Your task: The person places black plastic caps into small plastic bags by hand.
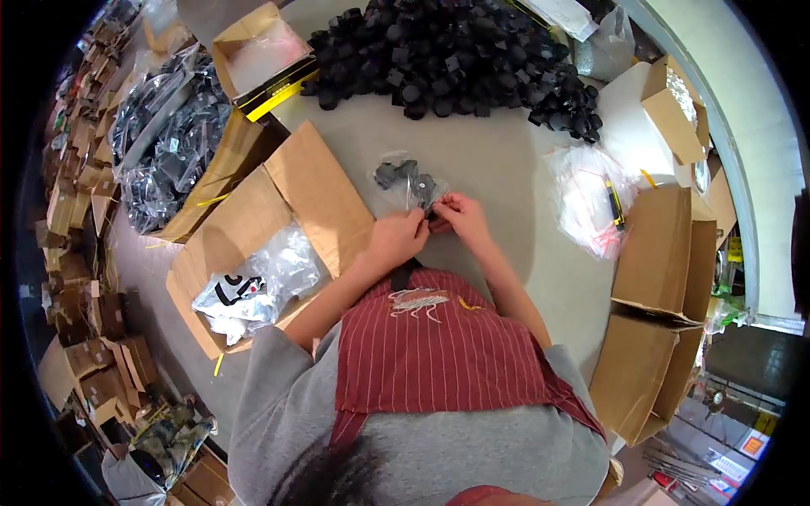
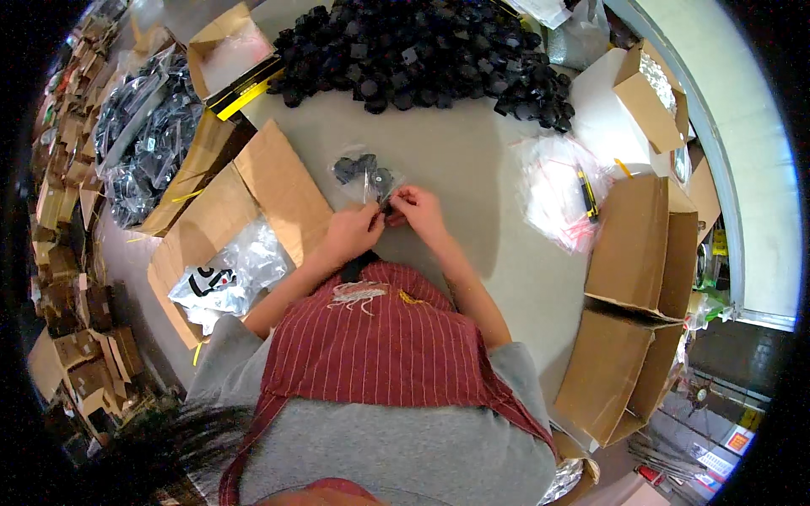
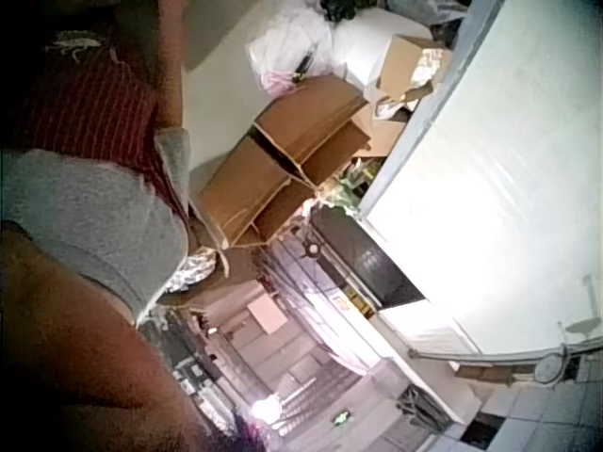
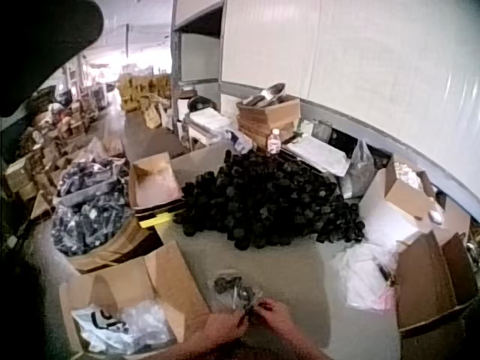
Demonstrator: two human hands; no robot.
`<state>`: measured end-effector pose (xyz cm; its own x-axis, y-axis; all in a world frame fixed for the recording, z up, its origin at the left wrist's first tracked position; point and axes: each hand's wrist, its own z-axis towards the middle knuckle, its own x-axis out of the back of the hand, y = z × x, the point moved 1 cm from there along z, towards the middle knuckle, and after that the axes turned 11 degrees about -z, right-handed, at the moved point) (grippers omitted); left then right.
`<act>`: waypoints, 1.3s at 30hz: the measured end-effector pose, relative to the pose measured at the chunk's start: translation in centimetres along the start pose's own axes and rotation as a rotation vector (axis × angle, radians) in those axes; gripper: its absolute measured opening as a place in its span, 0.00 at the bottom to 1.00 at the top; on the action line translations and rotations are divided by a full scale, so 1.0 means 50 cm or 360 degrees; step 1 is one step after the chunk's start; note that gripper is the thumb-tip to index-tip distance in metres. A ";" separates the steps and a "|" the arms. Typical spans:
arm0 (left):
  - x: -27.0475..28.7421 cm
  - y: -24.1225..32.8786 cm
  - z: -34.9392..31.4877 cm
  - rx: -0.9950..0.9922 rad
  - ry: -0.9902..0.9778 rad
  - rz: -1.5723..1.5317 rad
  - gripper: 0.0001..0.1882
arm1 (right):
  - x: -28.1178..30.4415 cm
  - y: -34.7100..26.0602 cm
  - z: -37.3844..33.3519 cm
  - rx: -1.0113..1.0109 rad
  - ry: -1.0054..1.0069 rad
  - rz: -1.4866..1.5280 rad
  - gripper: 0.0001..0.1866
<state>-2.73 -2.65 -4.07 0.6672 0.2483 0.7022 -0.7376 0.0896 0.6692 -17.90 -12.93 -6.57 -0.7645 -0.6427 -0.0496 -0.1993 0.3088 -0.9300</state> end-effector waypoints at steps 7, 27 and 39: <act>-0.009 -0.011 -0.012 -0.0003 0.0098 -0.0005 0.08 | -0.008 -0.008 0.003 0.0018 0.0184 0.0126 0.07; 0.010 -0.019 -0.008 -0.0236 -0.0018 -0.0186 0.10 | -0.034 -0.001 0.054 0.0423 0.0152 -0.1981 0.10; 0.015 -0.019 -0.026 0.0035 -0.0078 -0.0053 0.09 | -0.024 -0.012 -0.015 0.0847 -0.0397 -0.1582 0.20</act>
<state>-1.67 -1.32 -4.47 0.6962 0.1980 0.6900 -0.7127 0.0756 0.6974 -17.30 -11.82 -5.67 -0.2605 -0.5754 0.7753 -0.3166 -0.7077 -0.6316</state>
